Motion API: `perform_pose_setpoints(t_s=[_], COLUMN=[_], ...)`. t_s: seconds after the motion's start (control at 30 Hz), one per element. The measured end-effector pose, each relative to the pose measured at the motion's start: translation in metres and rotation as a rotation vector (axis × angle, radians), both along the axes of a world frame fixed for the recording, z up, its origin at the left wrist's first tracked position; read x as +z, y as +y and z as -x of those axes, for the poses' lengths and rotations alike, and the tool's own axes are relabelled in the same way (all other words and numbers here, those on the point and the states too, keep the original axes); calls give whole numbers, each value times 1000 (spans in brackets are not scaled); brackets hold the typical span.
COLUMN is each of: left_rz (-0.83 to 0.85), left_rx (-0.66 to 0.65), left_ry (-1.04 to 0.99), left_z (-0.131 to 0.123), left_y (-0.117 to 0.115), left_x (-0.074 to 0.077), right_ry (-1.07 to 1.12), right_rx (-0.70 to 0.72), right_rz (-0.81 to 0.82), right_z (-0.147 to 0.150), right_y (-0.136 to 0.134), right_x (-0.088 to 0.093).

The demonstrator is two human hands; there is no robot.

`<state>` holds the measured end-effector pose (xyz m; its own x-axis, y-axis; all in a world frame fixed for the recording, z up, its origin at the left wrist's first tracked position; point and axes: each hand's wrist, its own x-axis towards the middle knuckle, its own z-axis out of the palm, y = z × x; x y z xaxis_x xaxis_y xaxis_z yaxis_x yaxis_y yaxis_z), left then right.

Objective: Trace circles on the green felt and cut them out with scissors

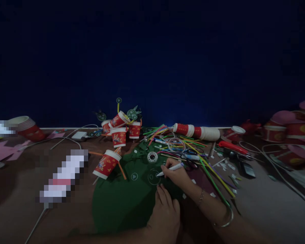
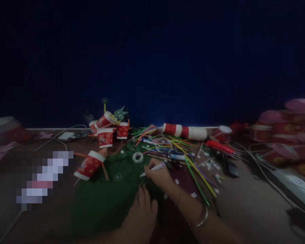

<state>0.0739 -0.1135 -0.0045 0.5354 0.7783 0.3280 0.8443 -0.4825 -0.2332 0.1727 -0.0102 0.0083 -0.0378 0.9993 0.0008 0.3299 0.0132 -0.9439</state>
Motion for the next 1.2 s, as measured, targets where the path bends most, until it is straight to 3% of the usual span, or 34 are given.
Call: perform_pose_setpoints(t_s=[0.37, 0.93, 1.2], left_rz=[75, 47, 59], left_rx=[-24, -13, -9], left_ry=[29, 24, 25], left_z=[2, 1, 2], left_y=[0, 0, -1], left_x=[0, 0, 8], right_ry=[-20, 17, 63], right_rx=[-24, -69, -57], right_rz=[-39, -42, -45], right_z=[0, 0, -3], right_y=[0, 0, 2], right_x=[-1, 4, 3])
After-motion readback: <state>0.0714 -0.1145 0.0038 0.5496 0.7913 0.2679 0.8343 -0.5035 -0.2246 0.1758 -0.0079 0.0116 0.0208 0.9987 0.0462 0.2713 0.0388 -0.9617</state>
